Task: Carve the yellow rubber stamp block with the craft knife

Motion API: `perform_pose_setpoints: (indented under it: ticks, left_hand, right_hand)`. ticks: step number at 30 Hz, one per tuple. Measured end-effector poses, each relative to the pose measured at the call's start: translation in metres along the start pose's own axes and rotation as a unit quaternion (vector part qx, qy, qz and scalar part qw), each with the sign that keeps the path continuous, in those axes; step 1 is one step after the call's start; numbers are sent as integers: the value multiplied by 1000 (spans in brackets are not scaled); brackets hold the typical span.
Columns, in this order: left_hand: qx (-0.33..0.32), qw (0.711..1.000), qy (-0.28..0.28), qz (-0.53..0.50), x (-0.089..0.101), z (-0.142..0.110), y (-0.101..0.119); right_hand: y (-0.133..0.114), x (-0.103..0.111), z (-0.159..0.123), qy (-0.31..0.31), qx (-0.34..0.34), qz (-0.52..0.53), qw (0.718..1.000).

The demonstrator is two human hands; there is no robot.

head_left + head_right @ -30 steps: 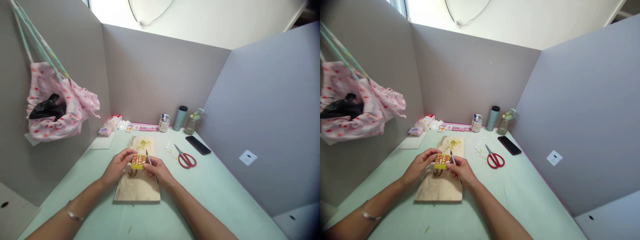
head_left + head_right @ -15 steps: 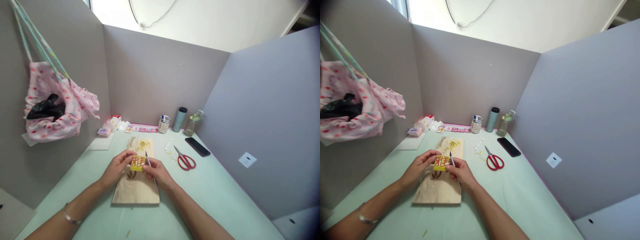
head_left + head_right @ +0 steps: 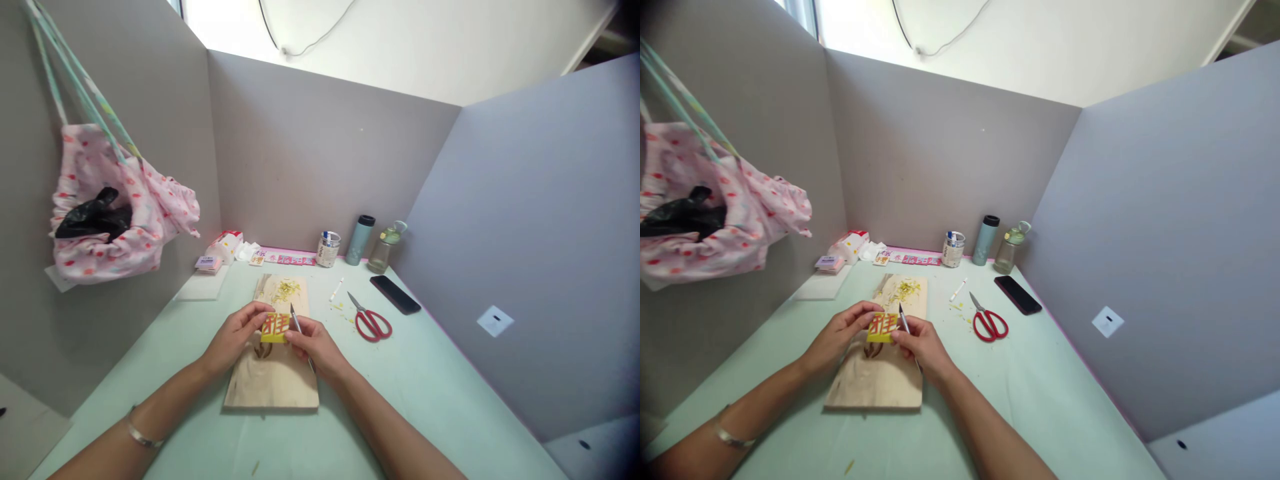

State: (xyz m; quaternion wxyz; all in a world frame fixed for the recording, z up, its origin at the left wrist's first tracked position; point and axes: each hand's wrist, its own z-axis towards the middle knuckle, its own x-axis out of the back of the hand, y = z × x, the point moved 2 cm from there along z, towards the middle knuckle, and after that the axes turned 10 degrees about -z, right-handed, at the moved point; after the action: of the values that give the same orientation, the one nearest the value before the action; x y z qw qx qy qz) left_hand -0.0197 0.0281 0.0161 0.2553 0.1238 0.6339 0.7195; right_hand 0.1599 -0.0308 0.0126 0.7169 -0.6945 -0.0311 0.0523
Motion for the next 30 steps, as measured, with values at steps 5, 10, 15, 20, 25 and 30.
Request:
perform_pose_setpoints:
  ticks: [5,10,15,20,25,30]
  left_hand:
    - [1,1000,-4,1,1,0,0]
    - [15,1000,-22,7,0,-1,-4]
    - [2,1000,-4,7,-2,-1,-4]
    - [41,997,-53,-44,-15,-9,1]
    - [34,995,-46,-83,-20,-12,5]
    - [43,993,0,-113,-11,-6,1]
  right_hand:
    - [1,1,0,17,-5,-6,1000]
    - [0,10,5,84,-2,3,996]
    - [-8,7,1,58,7,-7,998]
    - [-15,-13,-10,-31,24,-67,997]
    - [-17,-21,-13,-44,44,-104,993]
    - [-15,-20,-12,-33,57,-133,989]
